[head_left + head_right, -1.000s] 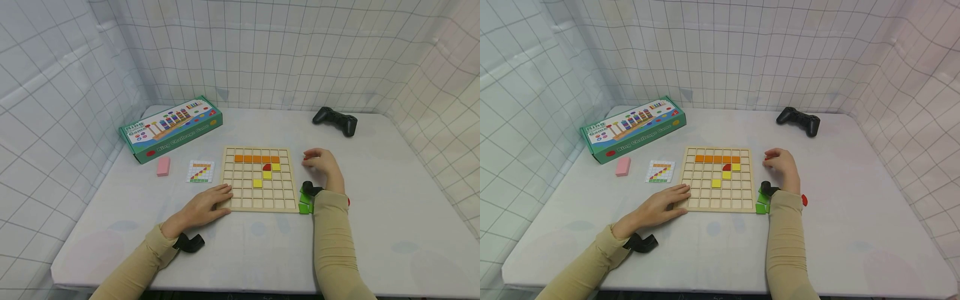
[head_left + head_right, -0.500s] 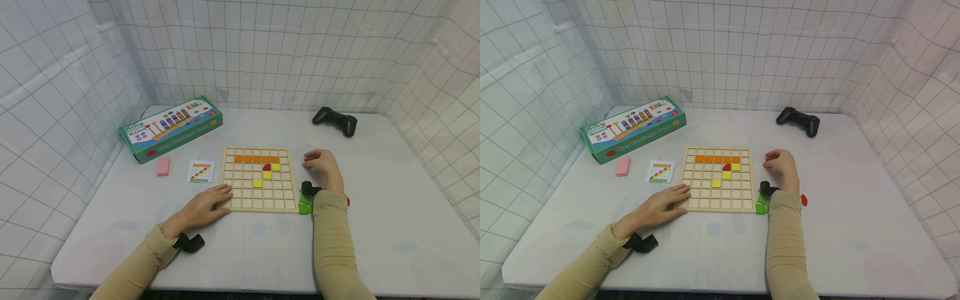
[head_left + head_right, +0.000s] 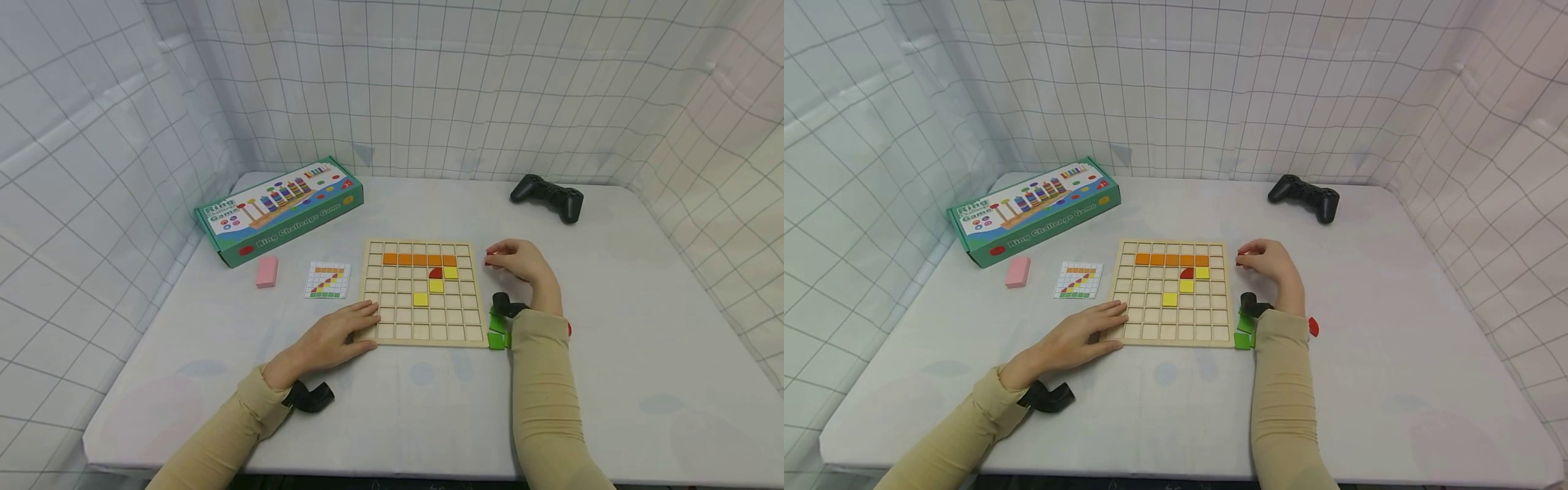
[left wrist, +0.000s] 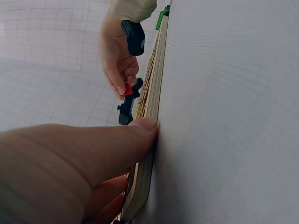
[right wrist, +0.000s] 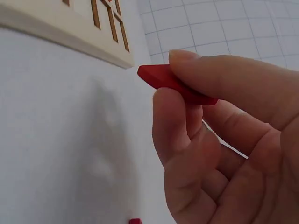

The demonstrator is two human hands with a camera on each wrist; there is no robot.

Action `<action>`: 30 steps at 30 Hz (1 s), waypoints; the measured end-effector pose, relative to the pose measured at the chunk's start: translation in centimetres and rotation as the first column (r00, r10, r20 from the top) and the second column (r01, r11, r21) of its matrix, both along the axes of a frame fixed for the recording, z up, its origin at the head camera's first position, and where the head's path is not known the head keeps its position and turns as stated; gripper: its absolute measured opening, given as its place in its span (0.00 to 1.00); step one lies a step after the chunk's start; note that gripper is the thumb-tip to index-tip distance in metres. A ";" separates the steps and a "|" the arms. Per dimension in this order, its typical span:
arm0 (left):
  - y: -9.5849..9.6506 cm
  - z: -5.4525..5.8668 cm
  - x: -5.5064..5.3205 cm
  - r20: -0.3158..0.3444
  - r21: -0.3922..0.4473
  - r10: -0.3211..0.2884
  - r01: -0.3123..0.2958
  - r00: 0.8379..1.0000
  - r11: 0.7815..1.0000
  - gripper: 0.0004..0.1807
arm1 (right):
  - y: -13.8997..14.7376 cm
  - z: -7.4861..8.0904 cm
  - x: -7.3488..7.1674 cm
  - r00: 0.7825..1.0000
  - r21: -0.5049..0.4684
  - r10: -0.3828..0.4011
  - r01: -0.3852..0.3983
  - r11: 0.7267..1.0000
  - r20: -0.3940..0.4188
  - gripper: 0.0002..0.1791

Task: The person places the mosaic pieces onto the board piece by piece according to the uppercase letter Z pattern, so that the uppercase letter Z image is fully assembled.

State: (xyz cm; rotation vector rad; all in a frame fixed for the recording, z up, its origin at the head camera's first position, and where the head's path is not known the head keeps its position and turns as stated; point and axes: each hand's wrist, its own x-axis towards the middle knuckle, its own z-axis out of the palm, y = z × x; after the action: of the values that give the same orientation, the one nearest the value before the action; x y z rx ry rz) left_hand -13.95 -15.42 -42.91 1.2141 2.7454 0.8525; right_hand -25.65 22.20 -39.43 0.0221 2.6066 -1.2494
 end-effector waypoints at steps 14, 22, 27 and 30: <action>0.0 0.0 0.0 -0.004 0.006 -0.002 0.002 1.000 1.000 0.28 | -3.9 1.0 -0.3 0.974 -0.055 0.217 -0.221 0.974 -0.068 0.11; 0.0 0.1 0.1 -0.001 -0.003 0.000 0.000 1.000 1.000 0.28 | -6.7 1.6 0.0 0.944 -0.099 0.328 -0.331 0.938 -0.043 0.16; 0.1 0.1 0.1 0.007 -0.004 0.001 -0.001 1.000 1.000 0.28 | -7.9 0.9 -0.2 0.931 -0.043 0.362 -0.364 0.931 -0.034 0.12; 0.1 0.1 0.0 0.015 -0.002 0.002 -0.002 1.000 1.000 0.28 | -8.6 0.7 -0.2 0.925 -0.002 0.378 -0.379 0.926 -0.036 0.10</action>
State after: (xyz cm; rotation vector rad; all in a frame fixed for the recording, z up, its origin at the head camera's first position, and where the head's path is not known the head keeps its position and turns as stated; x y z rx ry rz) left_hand -13.91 -15.33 -42.76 1.1993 2.7356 0.8559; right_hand -25.81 13.62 -38.70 -0.4869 2.4717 -1.1267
